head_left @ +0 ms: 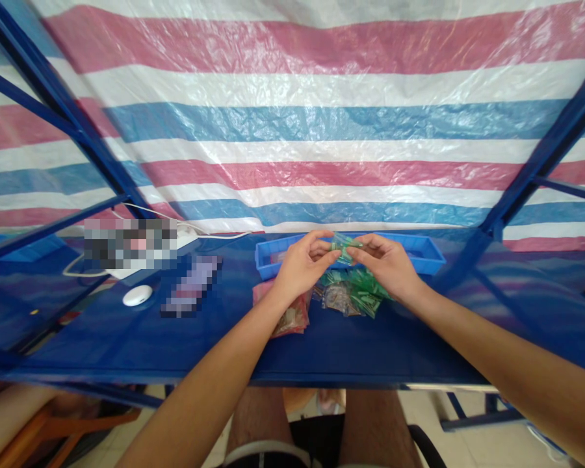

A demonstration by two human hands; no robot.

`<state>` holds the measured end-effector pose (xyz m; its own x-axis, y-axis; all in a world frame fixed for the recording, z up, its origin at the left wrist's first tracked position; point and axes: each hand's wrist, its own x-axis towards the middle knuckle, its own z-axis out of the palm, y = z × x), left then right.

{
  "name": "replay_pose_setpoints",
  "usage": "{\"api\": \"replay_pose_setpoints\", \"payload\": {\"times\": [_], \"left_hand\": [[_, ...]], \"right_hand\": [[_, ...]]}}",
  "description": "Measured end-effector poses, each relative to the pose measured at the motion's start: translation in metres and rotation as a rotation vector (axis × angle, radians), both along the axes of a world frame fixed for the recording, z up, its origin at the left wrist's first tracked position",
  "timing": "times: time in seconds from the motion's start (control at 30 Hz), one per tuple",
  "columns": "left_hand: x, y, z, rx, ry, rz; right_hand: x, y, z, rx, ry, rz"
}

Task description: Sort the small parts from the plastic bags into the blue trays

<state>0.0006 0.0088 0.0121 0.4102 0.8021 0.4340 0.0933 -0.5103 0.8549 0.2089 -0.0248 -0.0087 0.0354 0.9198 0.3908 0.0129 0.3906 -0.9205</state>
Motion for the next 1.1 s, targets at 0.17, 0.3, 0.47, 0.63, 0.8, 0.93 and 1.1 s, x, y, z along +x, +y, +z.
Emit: {"api": "replay_pose_setpoints", "payload": {"times": [0.17,0.3,0.47,0.63,0.8,0.93,1.1], "left_hand": [[-0.001,-0.001,0.006,0.217,0.07,0.142],[-0.001,-0.005,0.007,0.23,0.098,0.02],[0.0,-0.003,0.001,0.166,0.092,-0.042],[-0.002,0.005,-0.003,0.077,0.038,0.073],[0.002,0.004,-0.005,-0.073,-0.135,-0.073],[0.002,0.001,0.0,-0.024,-0.068,-0.056],[-0.002,-0.005,0.01,0.198,0.077,0.089]], "right_hand": [[0.002,0.0,0.005,-0.013,0.042,-0.106],[-0.002,-0.007,0.01,0.006,0.03,-0.056],[-0.01,-0.015,0.014,0.028,0.009,0.072],[-0.004,-0.008,0.012,0.074,-0.026,-0.083],[0.0,-0.001,0.002,0.058,-0.038,-0.036],[-0.001,-0.001,-0.002,-0.005,-0.022,0.079],[0.0,0.0,0.001,-0.024,0.05,-0.042]]}}
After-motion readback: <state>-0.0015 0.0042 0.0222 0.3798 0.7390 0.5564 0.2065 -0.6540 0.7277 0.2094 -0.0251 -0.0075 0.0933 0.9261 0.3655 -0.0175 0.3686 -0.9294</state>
